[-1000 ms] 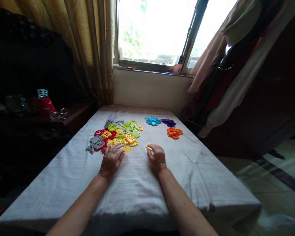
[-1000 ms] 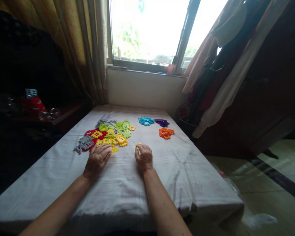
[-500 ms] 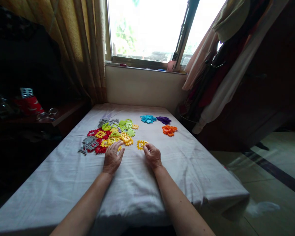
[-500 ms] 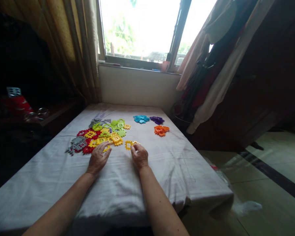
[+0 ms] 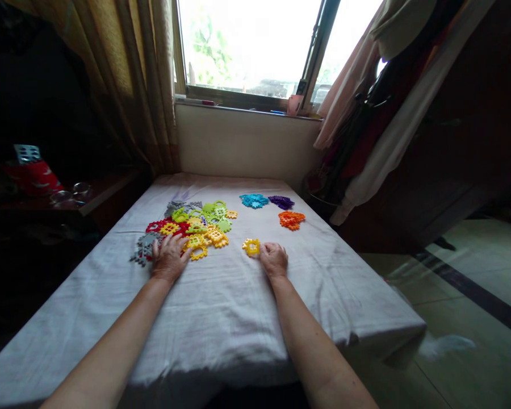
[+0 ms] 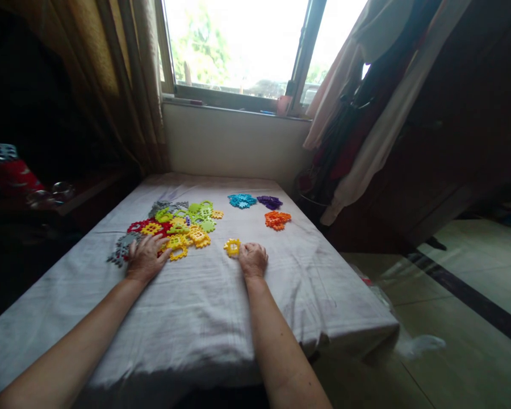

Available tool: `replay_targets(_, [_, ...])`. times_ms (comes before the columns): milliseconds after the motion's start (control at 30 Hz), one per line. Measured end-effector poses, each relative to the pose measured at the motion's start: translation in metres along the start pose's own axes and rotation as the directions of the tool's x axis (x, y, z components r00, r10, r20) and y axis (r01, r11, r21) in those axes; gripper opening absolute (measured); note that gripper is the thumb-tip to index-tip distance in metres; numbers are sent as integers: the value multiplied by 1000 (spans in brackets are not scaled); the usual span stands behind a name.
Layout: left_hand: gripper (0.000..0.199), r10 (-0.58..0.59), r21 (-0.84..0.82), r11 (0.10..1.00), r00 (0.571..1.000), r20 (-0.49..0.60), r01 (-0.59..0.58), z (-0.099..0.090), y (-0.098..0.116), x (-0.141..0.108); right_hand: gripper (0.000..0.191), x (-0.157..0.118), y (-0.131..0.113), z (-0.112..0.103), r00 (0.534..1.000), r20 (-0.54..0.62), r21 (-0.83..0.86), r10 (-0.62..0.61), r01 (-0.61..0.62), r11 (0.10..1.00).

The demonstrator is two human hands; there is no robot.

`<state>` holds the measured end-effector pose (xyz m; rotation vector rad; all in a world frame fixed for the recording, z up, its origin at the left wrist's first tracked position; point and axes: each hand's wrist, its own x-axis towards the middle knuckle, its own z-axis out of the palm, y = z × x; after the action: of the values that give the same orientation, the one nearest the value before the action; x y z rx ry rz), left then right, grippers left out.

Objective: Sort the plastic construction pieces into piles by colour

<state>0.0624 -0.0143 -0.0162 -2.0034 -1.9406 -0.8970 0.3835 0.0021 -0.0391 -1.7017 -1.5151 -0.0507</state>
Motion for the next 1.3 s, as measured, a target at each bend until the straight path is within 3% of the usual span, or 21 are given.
replay_targets(300, [25,139,-107,983,987,-76,-147,-25,11,-3,29,1,-9,-12,986,141,-71,90,-80,994])
replay_targets(433, [25,43,-283,956,992,-115,-74,-29,28,-8,28,0,-16,-18,989,131,-46,72,-66,997])
replay_targets(600, [29,-124,-544,835,992,-29,88,-5,61,-18,23,-8,-31,-20,982,63,91,-180,174,981])
replay_targets(733, [33,-150,-617,772,987,58,154,11,73,-22,23,-19,-48,-16,925,48,201,-376,360,911])
replay_targets(833, [35,-123,-662,730,985,121,173,11,74,-23,29,-25,-58,-12,902,88,291,-423,383,877])
replay_targets(1000, [37,-82,-682,709,982,173,179,10,77,-25,16,-27,-63,-8,945,168,441,-279,181,879])
replay_targets(1100, [36,-86,-655,736,983,161,172,9,75,-25,19,-21,-56,-9,965,207,508,-159,33,861])
replay_targets(1200, [32,-127,-596,785,986,108,166,-2,59,-21,26,-9,-38,-12,981,189,509,36,-129,851])
replay_targets(1300, [35,-184,-467,867,983,18,171,-15,30,-16,28,6,-17,-18,966,129,425,222,-256,868])
